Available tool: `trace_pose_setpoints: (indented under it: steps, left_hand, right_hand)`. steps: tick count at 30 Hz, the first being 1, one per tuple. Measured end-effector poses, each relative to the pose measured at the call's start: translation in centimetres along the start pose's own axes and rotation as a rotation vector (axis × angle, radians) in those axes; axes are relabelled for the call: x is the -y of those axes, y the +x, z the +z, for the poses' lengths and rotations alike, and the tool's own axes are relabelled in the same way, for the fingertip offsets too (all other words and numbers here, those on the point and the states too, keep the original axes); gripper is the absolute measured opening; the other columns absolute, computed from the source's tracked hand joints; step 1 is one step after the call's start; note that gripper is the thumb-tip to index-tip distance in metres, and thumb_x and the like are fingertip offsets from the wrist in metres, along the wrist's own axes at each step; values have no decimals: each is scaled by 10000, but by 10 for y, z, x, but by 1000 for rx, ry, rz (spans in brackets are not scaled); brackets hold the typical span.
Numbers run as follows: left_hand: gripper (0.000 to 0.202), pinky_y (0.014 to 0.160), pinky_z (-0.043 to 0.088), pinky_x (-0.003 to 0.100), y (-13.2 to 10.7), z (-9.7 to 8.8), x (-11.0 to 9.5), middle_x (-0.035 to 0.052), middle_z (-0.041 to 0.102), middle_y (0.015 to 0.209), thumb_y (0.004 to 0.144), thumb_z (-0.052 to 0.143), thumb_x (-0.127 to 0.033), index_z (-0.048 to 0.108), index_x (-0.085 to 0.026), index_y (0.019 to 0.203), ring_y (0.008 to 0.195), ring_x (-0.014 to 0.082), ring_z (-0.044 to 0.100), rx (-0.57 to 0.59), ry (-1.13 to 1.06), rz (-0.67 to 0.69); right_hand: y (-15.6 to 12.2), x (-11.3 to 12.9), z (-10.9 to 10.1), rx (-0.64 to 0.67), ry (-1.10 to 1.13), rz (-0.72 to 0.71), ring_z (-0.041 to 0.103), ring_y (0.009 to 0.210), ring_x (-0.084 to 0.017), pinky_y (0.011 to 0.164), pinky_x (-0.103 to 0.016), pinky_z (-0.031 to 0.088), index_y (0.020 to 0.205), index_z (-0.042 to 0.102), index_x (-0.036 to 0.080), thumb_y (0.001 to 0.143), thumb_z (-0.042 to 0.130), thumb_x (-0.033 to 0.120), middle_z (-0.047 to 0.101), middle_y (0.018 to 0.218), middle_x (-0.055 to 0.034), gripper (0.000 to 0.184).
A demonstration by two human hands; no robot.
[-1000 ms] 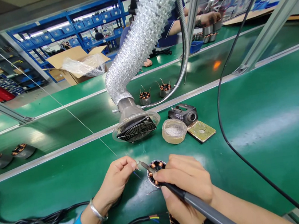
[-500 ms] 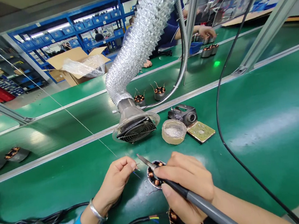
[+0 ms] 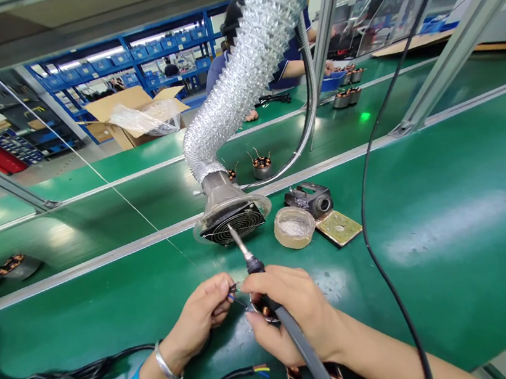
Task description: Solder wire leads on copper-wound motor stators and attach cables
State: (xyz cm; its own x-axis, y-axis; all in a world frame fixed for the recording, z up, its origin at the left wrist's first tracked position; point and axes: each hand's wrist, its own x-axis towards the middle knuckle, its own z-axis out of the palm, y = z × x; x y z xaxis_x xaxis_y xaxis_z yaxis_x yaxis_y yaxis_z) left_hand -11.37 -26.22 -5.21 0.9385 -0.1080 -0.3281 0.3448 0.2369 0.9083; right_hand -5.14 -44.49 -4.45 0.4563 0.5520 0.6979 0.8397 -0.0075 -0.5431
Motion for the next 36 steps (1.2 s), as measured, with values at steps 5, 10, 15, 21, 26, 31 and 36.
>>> trace_pose_setpoints:
  steps: [5, 10, 15, 21, 26, 31, 36]
  left_hand:
    - [456, 441, 119, 222, -2, 5, 10, -110, 258, 530, 846, 555, -629, 445, -191, 782, 467, 71, 148, 116, -16, 64]
    - [431, 457, 148, 222, -3, 5, 13, -105, 264, 550, 876, 535, -609, 449, -193, 805, 479, 74, 168, 118, 6, 112]
    - [465, 508, 211, 224, -3, 0, 9, -76, 314, 606, 873, 526, -625, 475, -174, 773, 537, 82, 233, 77, 193, 180]
    - [421, 638, 326, 244, -5, -5, 4, -13, 451, 746, 927, 476, -557, 553, -154, 832, 685, 124, 367, 95, 436, 248]
    - [356, 719, 378, 261, -9, -5, -10, 14, 565, 782, 935, 503, -472, 625, -145, 862, 740, 150, 470, 30, 576, 259]
    - [310, 695, 373, 246, -5, -1, -12, 9, 587, 731, 846, 623, -437, 644, -138, 769, 704, 140, 474, -54, 376, 173]
    - [311, 576, 270, 230, -2, 1, -5, -42, 466, 584, 770, 659, -439, 620, -142, 687, 572, 103, 327, -107, 198, 62]
  right_hand:
    - [-4, 1, 14, -40, -73, -40, 531, 562, -129, 533, -257, 450, 1033, 569, 194, 812, 562, 33, 626, 721, -12, 273]
    - [-2, 4, 12, -50, -100, -74, 542, 563, -129, 539, -257, 463, 1070, 578, 191, 818, 591, 41, 645, 732, -15, 294]
    - [9, 1, 0, -64, -36, 9, 552, 596, -123, 568, -242, 480, 1039, 602, 185, 815, 587, 59, 644, 745, -12, 257]
    - [14, -2, 6, -15, 32, -15, 571, 617, -117, 589, -228, 492, 1019, 614, 201, 830, 548, 32, 701, 805, -11, 262]
    - [8, -5, 4, -59, 71, -12, 576, 603, -107, 595, -220, 499, 1000, 600, 208, 797, 569, 26, 681, 781, 2, 274]
    - [3, -12, 3, -26, 113, 31, 612, 641, -117, 630, -232, 524, 993, 578, 213, 791, 576, 46, 669, 804, -3, 262]
    - [4, -12, 5, -30, 55, 55, 618, 652, -129, 625, -244, 526, 1026, 591, 205, 803, 561, 55, 666, 776, -7, 271]
